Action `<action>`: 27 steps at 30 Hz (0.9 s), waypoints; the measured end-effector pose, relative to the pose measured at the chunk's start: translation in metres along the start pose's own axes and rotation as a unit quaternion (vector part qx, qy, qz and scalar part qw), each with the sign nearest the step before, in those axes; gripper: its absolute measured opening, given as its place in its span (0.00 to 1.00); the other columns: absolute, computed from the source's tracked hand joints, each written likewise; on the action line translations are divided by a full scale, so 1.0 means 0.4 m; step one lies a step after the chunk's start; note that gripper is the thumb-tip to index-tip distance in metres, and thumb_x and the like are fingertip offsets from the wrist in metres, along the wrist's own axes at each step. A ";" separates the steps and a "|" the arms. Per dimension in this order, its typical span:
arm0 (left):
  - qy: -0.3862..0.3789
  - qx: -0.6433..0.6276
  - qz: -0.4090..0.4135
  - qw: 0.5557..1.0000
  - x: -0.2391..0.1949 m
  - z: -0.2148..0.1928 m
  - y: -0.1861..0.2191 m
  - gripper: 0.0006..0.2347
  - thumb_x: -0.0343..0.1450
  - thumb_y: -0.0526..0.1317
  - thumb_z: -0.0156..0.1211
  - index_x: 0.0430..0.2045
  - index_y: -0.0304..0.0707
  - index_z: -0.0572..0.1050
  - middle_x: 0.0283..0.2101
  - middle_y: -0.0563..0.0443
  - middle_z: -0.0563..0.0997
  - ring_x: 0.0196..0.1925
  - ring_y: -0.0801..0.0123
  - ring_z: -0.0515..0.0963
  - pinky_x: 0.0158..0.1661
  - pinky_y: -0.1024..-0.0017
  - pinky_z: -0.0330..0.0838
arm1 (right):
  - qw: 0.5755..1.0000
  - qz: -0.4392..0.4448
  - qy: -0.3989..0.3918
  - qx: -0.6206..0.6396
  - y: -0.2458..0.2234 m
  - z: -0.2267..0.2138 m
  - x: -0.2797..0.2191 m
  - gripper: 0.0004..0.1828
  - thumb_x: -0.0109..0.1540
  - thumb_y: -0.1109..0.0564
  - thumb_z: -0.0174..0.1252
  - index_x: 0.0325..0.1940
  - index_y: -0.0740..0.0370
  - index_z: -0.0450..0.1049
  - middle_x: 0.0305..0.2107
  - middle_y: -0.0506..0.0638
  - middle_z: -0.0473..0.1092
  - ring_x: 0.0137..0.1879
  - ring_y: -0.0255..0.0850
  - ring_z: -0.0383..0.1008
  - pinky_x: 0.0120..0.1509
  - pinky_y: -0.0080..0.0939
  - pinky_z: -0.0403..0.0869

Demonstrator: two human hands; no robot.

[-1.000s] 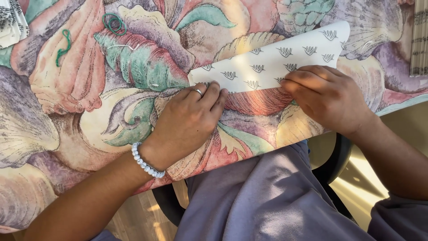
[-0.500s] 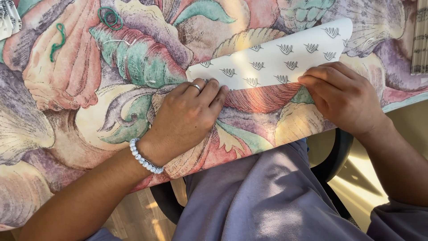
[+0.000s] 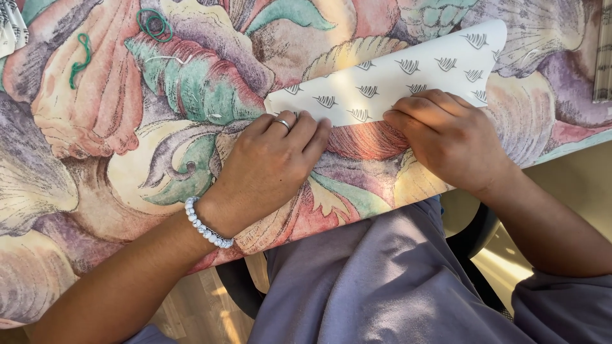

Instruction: Folding printed paper sheets into a triangular shape on a table.

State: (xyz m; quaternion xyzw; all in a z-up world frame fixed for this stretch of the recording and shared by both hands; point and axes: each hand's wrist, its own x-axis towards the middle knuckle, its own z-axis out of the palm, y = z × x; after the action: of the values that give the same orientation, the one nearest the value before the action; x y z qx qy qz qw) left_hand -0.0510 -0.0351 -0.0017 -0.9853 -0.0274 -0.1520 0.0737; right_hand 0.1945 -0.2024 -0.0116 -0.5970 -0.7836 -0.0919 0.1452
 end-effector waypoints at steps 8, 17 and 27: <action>0.012 -0.139 -0.028 0.990 0.008 0.008 -0.005 0.08 0.75 0.29 0.49 0.44 0.26 0.75 0.54 0.37 0.72 0.58 0.48 0.70 0.62 0.57 0.70 | 1.000 0.013 -0.015 -0.023 0.061 -0.025 -0.101 0.09 0.69 0.74 0.62 0.49 0.66 0.82 0.44 0.53 0.77 0.45 0.46 0.81 0.46 0.39 0.81; -0.063 -0.191 -0.062 0.978 -0.012 0.037 -0.008 0.10 0.75 0.27 0.46 0.48 0.34 0.68 0.73 0.32 0.60 0.74 0.38 0.64 0.59 0.54 0.75 | 1.000 0.000 0.005 -0.017 0.076 -0.018 -0.119 0.07 0.71 0.75 0.60 0.49 0.71 0.82 0.45 0.57 0.75 0.46 0.50 0.79 0.49 0.44 0.80; -0.090 -0.182 -0.058 0.977 -0.003 0.033 -0.022 0.05 0.76 0.30 0.45 0.43 0.39 0.65 0.75 0.35 0.59 0.73 0.42 0.65 0.60 0.52 0.67 | 0.994 0.074 -0.035 0.067 0.062 -0.054 -0.085 0.07 0.68 0.71 0.67 0.50 0.67 0.84 0.43 0.53 0.76 0.44 0.47 0.77 0.43 0.42 0.77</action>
State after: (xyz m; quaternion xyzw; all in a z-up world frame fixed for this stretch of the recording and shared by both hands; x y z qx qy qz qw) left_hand -0.0488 -0.0244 -0.0134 -0.9886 -0.0632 -0.0687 -0.1184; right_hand 0.2291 -0.2334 -0.0035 -0.6453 -0.7461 -0.0077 0.1639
